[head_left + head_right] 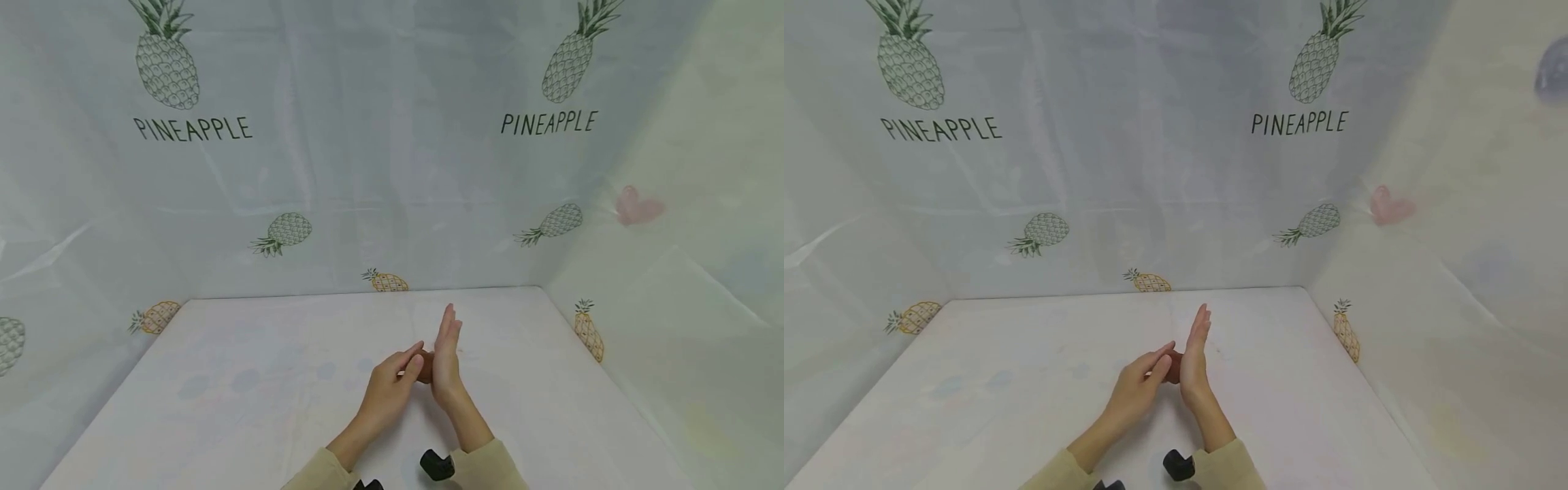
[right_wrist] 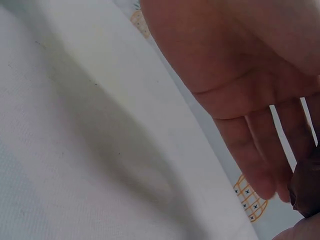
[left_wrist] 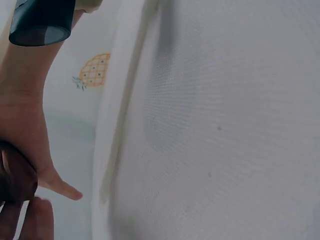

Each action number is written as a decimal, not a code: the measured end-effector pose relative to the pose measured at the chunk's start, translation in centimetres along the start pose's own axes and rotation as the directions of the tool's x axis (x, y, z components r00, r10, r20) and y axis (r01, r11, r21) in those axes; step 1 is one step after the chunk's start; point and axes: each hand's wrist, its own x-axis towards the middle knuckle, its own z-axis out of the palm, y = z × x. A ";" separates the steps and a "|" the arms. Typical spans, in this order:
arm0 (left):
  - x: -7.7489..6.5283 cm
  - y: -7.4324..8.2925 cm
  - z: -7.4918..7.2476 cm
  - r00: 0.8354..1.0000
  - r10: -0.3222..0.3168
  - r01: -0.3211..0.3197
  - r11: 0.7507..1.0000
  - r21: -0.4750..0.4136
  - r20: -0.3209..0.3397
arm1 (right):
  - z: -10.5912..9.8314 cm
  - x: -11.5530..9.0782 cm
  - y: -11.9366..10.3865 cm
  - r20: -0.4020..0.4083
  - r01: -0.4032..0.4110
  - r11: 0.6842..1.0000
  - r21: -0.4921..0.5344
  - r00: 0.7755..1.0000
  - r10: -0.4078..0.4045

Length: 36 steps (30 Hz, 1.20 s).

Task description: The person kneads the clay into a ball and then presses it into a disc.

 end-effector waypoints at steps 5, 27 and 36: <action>0.3 0.6 -0.2 0.993 -0.097 0.093 0.993 -0.072 -0.060 | 0.3 0.2 0.0 -0.005 0.038 0.999 -0.038 0.999 -0.038; 0.9 2.2 -1.0 0.990 -0.138 0.133 0.915 -0.381 0.016 | 3.2 -2.8 -1.8 0.232 0.174 0.981 0.085 0.954 -0.190; -0.9 3.8 -0.5 0.998 -0.004 0.029 0.893 -0.450 0.058 | 2.5 -2.4 -3.7 0.175 0.187 0.979 0.084 0.964 -0.199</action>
